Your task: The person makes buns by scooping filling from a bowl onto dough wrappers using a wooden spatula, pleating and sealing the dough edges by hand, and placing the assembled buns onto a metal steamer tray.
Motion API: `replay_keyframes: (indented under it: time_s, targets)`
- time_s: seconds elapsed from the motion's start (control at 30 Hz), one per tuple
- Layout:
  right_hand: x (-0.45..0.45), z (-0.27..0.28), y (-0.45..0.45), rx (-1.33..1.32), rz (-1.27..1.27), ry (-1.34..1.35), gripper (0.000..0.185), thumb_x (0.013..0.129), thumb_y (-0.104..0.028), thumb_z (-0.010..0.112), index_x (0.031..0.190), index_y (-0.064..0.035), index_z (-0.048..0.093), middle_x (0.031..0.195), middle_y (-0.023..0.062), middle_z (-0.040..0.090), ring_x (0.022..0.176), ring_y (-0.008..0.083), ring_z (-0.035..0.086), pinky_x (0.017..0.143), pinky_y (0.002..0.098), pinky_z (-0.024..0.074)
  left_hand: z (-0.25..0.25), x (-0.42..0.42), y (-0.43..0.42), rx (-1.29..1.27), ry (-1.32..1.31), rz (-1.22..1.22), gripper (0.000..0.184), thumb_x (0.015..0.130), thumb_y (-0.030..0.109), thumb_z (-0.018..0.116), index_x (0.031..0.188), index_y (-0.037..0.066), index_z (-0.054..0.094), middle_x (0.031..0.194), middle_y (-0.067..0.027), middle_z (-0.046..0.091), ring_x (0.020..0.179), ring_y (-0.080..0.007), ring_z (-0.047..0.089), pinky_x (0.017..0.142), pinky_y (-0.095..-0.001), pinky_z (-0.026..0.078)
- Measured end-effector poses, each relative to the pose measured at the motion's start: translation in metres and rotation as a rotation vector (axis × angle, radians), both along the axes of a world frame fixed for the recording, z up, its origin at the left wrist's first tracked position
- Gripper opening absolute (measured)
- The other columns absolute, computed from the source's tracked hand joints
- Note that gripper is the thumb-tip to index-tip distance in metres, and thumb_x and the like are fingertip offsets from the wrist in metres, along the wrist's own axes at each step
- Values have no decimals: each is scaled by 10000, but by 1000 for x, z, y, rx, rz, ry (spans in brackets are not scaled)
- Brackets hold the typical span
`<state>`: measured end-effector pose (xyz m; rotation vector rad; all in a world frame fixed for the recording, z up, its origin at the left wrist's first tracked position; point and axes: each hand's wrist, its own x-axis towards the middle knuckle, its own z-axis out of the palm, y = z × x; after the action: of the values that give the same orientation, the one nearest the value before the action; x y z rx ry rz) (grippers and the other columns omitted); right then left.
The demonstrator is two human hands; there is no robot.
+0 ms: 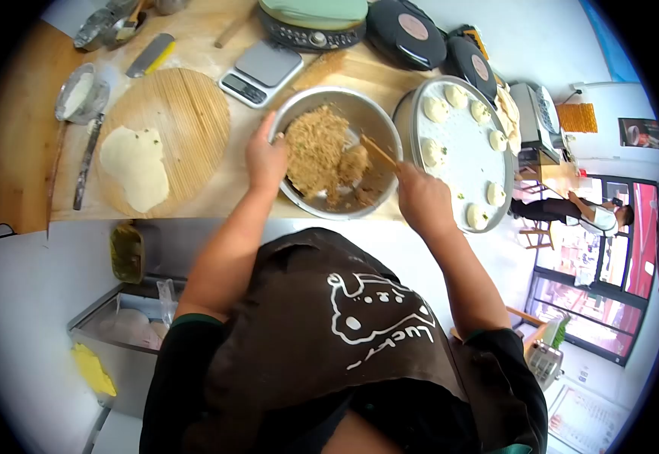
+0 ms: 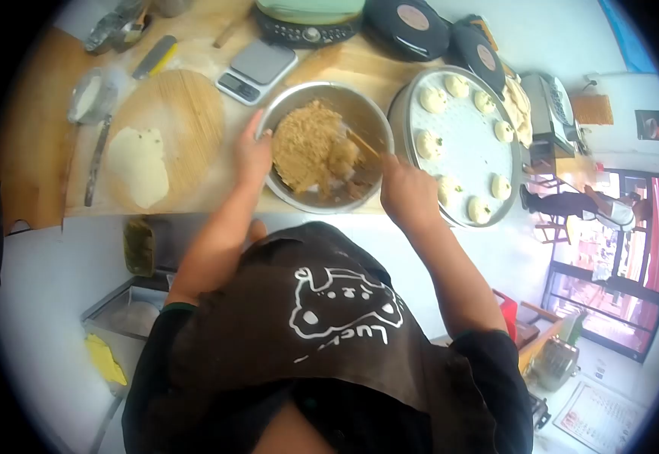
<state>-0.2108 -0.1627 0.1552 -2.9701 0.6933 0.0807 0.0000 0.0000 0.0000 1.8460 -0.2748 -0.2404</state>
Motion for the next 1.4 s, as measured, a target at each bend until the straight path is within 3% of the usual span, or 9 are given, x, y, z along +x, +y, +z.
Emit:
replay_keyframes:
  time_s: [0.13, 0.3, 0.43, 0.53, 0.63, 0.73, 1.07, 1.2, 1.4]
  targets:
    - [9, 3, -5, -39, -36, 40, 185, 954, -173, 537, 1095, -82, 614, 932, 172, 705, 795, 397, 682, 685, 514, 531, 4, -4, -18, -36, 5, -43, 445, 894, 84, 647, 1337, 74, 613, 1194, -234, 674, 1098, -352, 655, 954, -405, 487]
    - [18, -11, 11, 106, -122, -210, 263, 999, -279, 543, 1147, -75, 621, 974, 172, 713, 812, 413, 676, 712, 522, 529, 33, 44, 10, 311, -46, -253, 460, 945, 215, 630, 1366, 43, 560, 1231, -233, 616, 1132, -398, 595, 964, -441, 477]
    - [16, -9, 28, 214, -281, -107, 302, 959, -346, 637, 993, -51, 581, 847, 184, 701, 765, 399, 676, 671, 483, 519, 14, 131, 27, 538, -608, -157, 400, 907, 220, 672, 1279, 83, 620, 1299, -153, 576, 1219, -331, 542, 1022, -474, 445]
    - [17, -10, 43, 306, -327, -178, 315, 929, -306, 692, 845, -40, 546, 689, 180, 636, 648, 393, 632, 587, 469, 471, 17, 170, 40, 612, -954, -399, 497, 865, 224, 702, 1323, 82, 572, 1326, -123, 578, 1263, -311, 520, 1060, -510, 397]
    - [19, -17, 53, 393, -337, -271, 333, 941, -264, 683, 768, -20, 535, 623, 169, 573, 549, 344, 563, 547, 430, 436, 19, 182, 23, 700, -850, -372, 639, 846, 296, 711, 1397, 70, 480, 1336, -126, 581, 1292, -298, 508, 1111, -534, 328]
    - [34, -27, 61, 581, -371, -410, 350, 985, -273, 633, 766, -4, 586, 596, 138, 554, 521, 220, 544, 535, 374, 431, -23, 226, -2, 664, -331, -306, 738, 833, 377, 708, 1438, 72, 413, 1366, -127, 561, 1324, -295, 485, 1161, -558, 251]
    - [164, -36, 80, 1136, -364, -502, 396, 1044, -356, 531, 1050, 21, 652, 777, 88, 657, 718, 159, 676, 674, 282, 540, -7, 205, 57, 895, -541, -487, 730, 786, 368, 743, 1410, 118, 458, 1383, -77, 484, 1385, -253, 389, 1182, -677, 103]
    - [197, -61, 77, 1335, -456, -526, 379, 1052, -329, 521, 1083, 34, 625, 912, 80, 615, 935, 197, 661, 768, 302, 556, -22, 225, 81, 846, -576, -456, 712, 783, 318, 740, 1407, 102, 474, 1390, -98, 490, 1374, -281, 403, 1190, -643, 138]
    - [269, -105, 57, 1340, -603, -555, 351, 1012, -365, 567, 912, -33, 624, 808, 41, 558, 748, 152, 505, 675, 304, 409, -43, 258, 65, 495, -527, -371, 689, 795, 254, 721, 1399, 12, 493, 1368, -184, 562, 1327, -349, 474, 1160, -467, 313]
